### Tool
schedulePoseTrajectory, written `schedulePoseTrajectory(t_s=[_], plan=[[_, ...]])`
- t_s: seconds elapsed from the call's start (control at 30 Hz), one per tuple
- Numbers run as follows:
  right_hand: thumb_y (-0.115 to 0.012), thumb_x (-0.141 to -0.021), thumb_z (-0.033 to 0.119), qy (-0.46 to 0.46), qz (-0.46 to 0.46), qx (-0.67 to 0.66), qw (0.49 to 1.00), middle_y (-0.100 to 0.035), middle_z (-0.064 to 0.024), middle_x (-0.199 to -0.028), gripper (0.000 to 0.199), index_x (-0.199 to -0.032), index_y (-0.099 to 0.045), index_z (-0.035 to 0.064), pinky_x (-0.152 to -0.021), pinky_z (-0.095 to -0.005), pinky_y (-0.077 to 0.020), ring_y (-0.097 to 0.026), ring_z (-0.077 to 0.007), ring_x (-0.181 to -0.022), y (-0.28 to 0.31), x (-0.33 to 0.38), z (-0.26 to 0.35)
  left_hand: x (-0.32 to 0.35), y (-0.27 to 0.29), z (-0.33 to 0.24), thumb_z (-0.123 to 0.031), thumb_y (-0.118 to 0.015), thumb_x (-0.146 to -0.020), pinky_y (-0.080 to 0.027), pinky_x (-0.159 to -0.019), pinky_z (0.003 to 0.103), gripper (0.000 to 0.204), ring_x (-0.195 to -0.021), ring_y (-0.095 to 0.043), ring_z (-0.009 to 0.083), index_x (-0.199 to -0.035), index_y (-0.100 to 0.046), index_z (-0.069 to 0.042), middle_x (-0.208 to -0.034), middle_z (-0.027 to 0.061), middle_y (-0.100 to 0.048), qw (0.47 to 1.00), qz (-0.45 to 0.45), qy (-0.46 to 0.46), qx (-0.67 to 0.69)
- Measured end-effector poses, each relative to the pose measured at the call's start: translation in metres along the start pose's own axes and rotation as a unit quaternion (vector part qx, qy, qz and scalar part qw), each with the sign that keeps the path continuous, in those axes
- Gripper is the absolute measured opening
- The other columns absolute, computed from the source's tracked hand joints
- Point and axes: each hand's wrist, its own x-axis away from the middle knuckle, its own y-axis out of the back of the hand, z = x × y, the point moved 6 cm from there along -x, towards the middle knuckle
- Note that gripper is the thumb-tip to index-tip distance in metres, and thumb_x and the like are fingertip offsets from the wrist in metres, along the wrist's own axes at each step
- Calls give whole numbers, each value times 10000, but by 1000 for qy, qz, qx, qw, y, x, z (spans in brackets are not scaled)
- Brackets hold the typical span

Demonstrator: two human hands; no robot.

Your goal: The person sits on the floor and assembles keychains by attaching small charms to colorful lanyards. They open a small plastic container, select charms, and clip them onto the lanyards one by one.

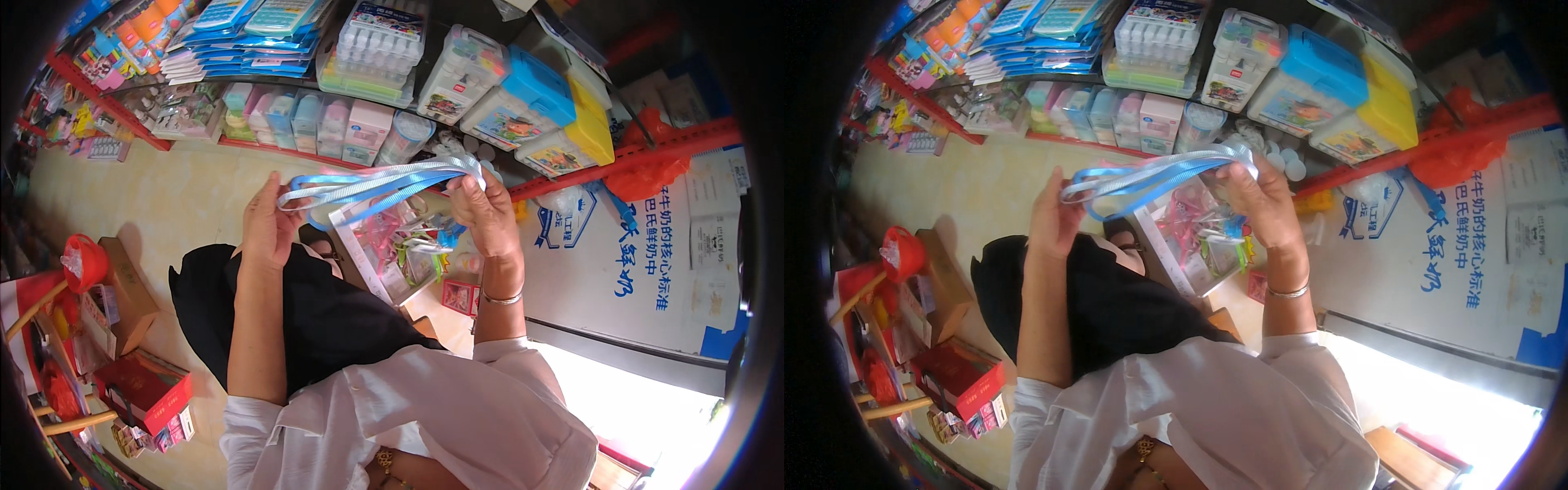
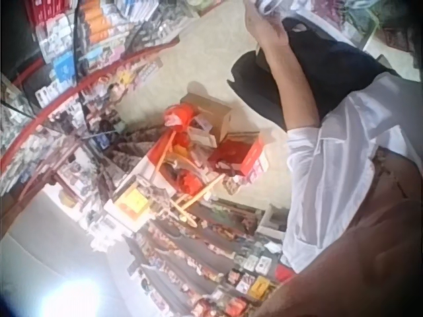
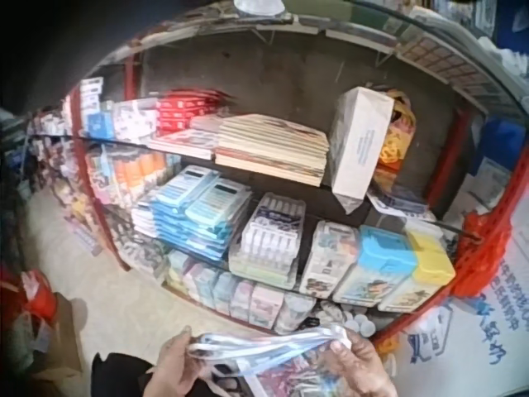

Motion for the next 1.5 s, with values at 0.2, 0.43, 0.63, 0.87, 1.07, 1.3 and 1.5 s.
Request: schedulePoseTrajectory(t_s=[0.2,0.43,0.63,0.87,1.07,1.3,1.5], plan=[[-570,-951,248,-9,60,275,960,-573,-79,-815,236,-985,-565,14,-678,-294,-437,-515,-156,-746,-18,-4,-11,11,-30,-10,-131,-615,-902,-326,-1081,335,406,-1244,-489,211,-1272,-504,-6,-1296,134,-539,983,103,-127,-85],[-579,-896,257,15,240,440,865,-621,-187,-862,273,-1061,-550,42,-683,-426,-451,-597,-362,-812,-72,-19,-41,34,-82,17,-52,-718,-778,-250,-1126,358,627,-1346,-378,226,-1348,-459,-16,-1386,162,-473,901,360,-125,-206],[-595,-845,185,21,324,474,818,-640,-154,-873,303,-1128,-581,80,-689,-409,-460,-618,-322,-835,-99,-30,-51,34,-67,39,-78,-723,-791,-505,-684,223,588,-831,-589,107,-1320,-476,-7,-1079,65,-587,880,269,-1,-390],[-687,-763,190,18,360,415,835,-599,-114,-767,288,-976,-568,37,-622,-357,-451,-592,-224,-729,-105,-50,-48,33,-49,54,-155,-689,-867,-460,-602,213,287,-691,-550,61,-1051,-591,43,-848,23,-634,839,229,193,-454],[-700,-790,138,11,338,211,917,-638,-74,-944,316,-1061,-584,22,-780,-286,-478,-606,-150,-888,-94,-65,-70,27,-43,57,-221,-571,-946,-410,-574,199,274,-626,-505,62,-990,-626,44,-788,12,-601,881,262,238,-313],[-642,-879,160,-127,24,104,986,-649,-19,-1020,233,-1078,-629,40,-806,-255,-476,-588,-103,-917,27,-54,-194,18,-53,20,-295,-414,-1019,-181,-413,199,430,-434,-206,23,-1238,-532,57,-539,-83,-270,967,213,140,8],[-586,-777,86,-306,37,378,873,-636,-142,-850,223,-983,-644,23,-729,-393,-486,-602,-281,-821,107,84,-436,6,-52,9,-253,-351,-1038,-184,-394,196,416,-429,-190,32,-1309,-453,46,-545,-59,-248,957,250,93,117]])
